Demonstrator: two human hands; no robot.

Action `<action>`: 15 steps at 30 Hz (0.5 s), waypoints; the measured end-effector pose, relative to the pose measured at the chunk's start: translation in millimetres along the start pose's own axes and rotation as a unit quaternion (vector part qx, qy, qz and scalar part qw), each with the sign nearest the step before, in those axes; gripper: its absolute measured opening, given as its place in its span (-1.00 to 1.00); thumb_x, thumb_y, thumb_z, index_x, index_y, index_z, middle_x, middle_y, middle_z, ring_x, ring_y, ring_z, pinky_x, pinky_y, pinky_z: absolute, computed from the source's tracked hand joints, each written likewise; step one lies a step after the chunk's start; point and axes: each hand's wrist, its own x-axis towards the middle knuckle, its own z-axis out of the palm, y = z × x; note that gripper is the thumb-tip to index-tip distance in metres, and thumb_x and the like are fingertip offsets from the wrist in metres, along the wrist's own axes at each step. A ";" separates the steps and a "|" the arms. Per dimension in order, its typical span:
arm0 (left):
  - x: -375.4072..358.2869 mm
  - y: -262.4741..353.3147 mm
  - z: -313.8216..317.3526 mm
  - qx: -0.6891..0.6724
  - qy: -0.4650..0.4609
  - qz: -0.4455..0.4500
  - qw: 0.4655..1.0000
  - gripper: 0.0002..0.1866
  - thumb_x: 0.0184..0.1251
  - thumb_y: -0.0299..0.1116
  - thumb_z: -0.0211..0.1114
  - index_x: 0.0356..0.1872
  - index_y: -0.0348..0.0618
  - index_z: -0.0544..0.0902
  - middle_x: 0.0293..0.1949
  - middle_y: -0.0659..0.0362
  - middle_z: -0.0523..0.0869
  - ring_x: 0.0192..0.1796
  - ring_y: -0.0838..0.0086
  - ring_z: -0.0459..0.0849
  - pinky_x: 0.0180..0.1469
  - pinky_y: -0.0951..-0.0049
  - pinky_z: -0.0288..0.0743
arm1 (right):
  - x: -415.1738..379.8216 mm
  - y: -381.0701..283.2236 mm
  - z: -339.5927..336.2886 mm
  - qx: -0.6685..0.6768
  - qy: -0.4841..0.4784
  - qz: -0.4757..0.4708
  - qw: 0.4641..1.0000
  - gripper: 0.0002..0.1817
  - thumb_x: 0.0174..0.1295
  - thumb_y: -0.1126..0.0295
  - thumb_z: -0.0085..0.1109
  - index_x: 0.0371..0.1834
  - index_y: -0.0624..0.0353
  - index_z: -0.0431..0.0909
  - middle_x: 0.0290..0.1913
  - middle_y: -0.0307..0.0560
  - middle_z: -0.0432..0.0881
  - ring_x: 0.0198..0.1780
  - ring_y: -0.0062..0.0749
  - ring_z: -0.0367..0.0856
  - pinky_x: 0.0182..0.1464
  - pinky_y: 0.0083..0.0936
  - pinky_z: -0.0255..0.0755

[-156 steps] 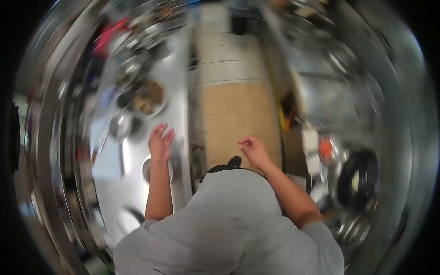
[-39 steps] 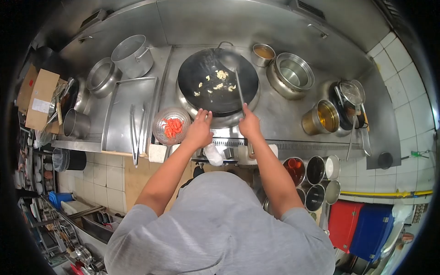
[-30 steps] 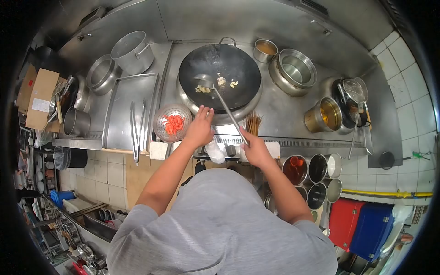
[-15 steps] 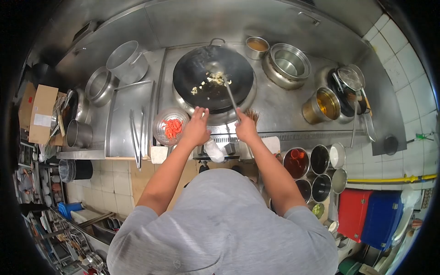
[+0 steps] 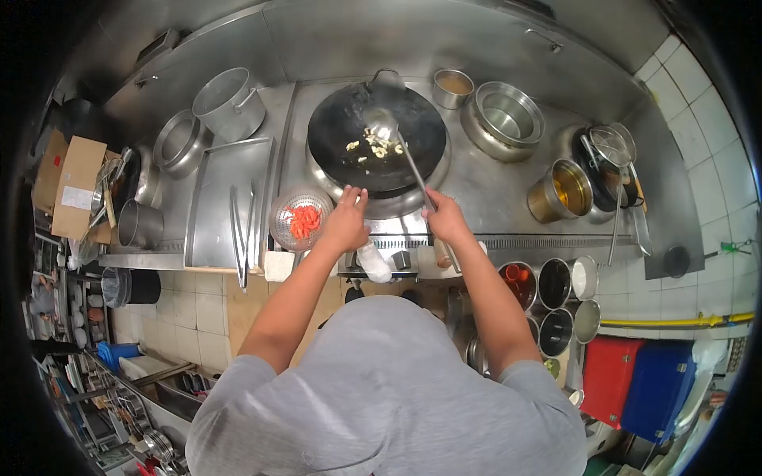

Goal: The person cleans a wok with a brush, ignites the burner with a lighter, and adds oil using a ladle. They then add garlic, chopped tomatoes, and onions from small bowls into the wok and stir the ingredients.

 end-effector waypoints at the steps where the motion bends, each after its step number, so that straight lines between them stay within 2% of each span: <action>1: 0.6 -1.3 3.2 0.016 -0.001 0.007 1.000 -0.04 0.31 -0.23 0.50 0.67 -0.37 0.25 0.65 -0.17 0.28 0.76 -0.06 0.12 0.68 0.10 0.33 | 2.3 -9.5 4.2 -0.075 0.053 -0.023 0.996 -0.26 0.34 0.56 0.35 0.64 0.08 0.44 0.34 0.34 0.69 0.31 0.15 0.73 0.39 -0.25 0.53; 2: 0.4 -0.3 2.3 0.016 -0.002 0.010 1.000 -0.04 0.31 -0.23 0.50 0.67 -0.37 0.25 0.65 -0.17 0.28 0.76 -0.06 0.12 0.68 0.10 0.33 | 3.3 -13.4 8.6 -0.150 0.105 -0.045 0.982 -0.25 0.33 0.52 0.36 0.64 0.05 0.45 0.30 0.36 0.71 0.27 0.24 0.73 0.37 -0.20 0.55; 5: 0.0 1.3 3.3 0.003 -0.001 -0.004 1.000 -0.03 0.31 -0.22 0.51 0.68 -0.36 0.24 0.66 -0.16 0.27 0.77 -0.06 0.12 0.69 0.11 0.30 | 14.7 -4.8 32.3 -0.196 0.118 -0.047 0.972 -0.23 0.32 0.49 0.36 0.65 0.02 0.44 0.22 0.41 0.72 0.21 0.32 0.72 0.31 -0.09 0.57; 6: -0.9 1.0 4.0 0.005 0.003 -0.001 1.000 -0.02 0.31 -0.22 0.51 0.68 -0.36 0.24 0.66 -0.15 0.27 0.77 -0.05 0.12 0.69 0.11 0.30 | 13.2 0.1 34.2 -0.205 0.083 -0.033 0.975 -0.23 0.36 0.50 0.36 0.67 -0.09 0.42 0.26 0.38 0.71 0.27 0.32 0.70 0.32 -0.13 0.58; 8: -2.0 1.6 1.4 0.006 0.008 0.001 1.000 -0.02 0.31 -0.22 0.52 0.68 -0.36 0.23 0.67 -0.14 0.26 0.77 -0.05 0.12 0.69 0.10 0.31 | -6.0 1.5 34.3 -0.211 0.051 -0.068 0.974 -0.24 0.36 0.52 0.32 0.67 -0.05 0.42 0.24 0.40 0.71 0.25 0.33 0.69 0.31 -0.10 0.57; 9: -3.0 3.2 -1.7 -0.008 0.010 -0.002 1.000 -0.07 0.28 -0.31 0.43 0.67 -0.36 0.26 0.66 -0.15 0.29 0.76 -0.05 0.14 0.67 0.11 0.34 | -18.2 2.7 32.2 -0.218 0.021 -0.104 0.970 -0.26 0.37 0.54 0.28 0.66 -0.01 0.42 0.22 0.43 0.71 0.23 0.34 0.69 0.30 -0.06 0.56; 10: -3.8 4.5 -3.9 -0.022 0.011 -0.005 1.000 -0.11 0.25 -0.39 0.34 0.66 -0.35 0.29 0.65 -0.15 0.31 0.76 -0.04 0.15 0.65 0.12 0.37 | -36.3 -1.4 26.7 -0.209 0.001 -0.099 0.973 -0.25 0.37 0.55 0.29 0.67 -0.04 0.42 0.21 0.42 0.71 0.23 0.34 0.69 0.31 -0.10 0.56; 13: -4.5 2.9 -1.5 -0.023 0.021 0.000 1.000 -0.11 0.26 -0.40 0.33 0.66 -0.36 0.28 0.65 -0.16 0.32 0.76 -0.05 0.15 0.64 0.12 0.39 | -102.6 -23.0 14.4 -0.184 -0.034 -0.071 0.980 -0.24 0.38 0.56 0.30 0.67 -0.07 0.42 0.20 0.42 0.72 0.23 0.30 0.71 0.31 -0.19 0.55; 15: -2.4 1.0 4.6 -0.012 0.029 -0.001 1.000 -0.11 0.25 -0.40 0.33 0.66 -0.37 0.28 0.65 -0.16 0.31 0.76 -0.06 0.15 0.65 0.12 0.38 | -110.8 -21.4 6.9 -0.165 -0.044 -0.045 0.984 -0.24 0.38 0.57 0.31 0.67 -0.09 0.43 0.19 0.43 0.72 0.22 0.27 0.73 0.31 -0.24 0.54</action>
